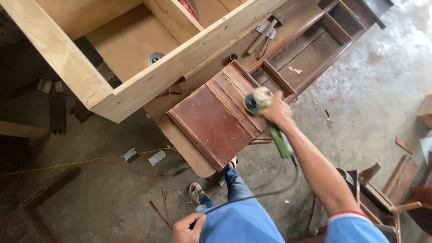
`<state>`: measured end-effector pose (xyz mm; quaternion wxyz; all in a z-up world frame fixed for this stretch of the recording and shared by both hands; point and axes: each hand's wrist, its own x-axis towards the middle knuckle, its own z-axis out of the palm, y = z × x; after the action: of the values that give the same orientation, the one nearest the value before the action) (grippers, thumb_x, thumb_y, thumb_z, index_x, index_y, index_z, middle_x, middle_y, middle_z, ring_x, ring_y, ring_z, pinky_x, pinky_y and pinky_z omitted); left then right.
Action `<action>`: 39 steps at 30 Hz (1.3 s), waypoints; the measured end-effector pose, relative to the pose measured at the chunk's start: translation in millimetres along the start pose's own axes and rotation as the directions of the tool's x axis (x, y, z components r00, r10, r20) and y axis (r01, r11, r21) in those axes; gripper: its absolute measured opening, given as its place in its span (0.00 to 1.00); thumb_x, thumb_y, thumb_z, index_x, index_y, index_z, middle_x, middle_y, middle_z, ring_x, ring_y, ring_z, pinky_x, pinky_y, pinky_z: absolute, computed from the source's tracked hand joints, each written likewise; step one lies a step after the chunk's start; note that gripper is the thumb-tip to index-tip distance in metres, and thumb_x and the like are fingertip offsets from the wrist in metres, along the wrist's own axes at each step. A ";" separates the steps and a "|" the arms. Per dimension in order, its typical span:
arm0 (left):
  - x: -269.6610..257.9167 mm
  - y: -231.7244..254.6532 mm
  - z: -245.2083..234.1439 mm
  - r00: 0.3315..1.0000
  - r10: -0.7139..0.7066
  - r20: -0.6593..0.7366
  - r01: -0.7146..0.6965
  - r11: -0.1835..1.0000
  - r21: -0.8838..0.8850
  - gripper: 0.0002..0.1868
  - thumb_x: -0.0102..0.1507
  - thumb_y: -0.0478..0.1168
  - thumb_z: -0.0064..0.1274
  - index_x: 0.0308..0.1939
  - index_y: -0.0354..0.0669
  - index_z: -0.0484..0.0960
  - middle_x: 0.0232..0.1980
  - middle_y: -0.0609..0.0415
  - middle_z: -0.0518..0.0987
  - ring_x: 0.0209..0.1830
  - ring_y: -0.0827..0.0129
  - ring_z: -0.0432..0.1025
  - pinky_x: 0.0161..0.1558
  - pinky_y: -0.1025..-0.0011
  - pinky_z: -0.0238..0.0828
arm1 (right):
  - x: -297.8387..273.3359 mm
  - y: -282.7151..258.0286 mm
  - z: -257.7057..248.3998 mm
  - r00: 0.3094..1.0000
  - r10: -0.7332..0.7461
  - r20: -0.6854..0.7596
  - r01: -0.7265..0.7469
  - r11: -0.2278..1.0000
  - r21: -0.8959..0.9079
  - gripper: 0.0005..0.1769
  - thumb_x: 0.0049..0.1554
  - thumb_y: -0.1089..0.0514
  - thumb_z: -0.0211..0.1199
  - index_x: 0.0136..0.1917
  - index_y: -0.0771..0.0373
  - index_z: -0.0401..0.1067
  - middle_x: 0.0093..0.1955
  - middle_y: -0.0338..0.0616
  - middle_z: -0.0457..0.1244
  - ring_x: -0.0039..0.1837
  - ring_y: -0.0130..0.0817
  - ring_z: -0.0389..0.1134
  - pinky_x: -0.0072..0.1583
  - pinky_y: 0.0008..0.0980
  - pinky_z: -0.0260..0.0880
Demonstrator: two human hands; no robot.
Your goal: The person uses a power sander to smooth the surface of a wooden chair seat. They also use a hammer to tap a wooden frame piece and a drill to work on the chair's structure.
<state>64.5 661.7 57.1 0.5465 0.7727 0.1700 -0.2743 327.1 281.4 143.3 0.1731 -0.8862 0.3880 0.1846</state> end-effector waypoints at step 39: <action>-5.8 1.6 -9.9 0.999 0.007 -0.036 -0.009 0.998 -0.059 0.11 0.58 0.40 0.66 0.22 0.39 0.90 0.19 0.55 0.77 0.23 0.74 0.66 0.29 0.71 0.64 | -51.4 -45.9 -6.3 0.998 -0.021 0.060 0.012 0.988 0.152 0.38 0.50 0.59 0.72 0.65 0.55 0.51 0.55 0.52 0.67 0.45 0.42 0.70 0.38 0.40 0.75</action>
<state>63.2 670.6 64.3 0.5673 0.7616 0.1846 -0.2531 330.4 339.9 180.0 0.2532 -0.8677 0.3879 0.1804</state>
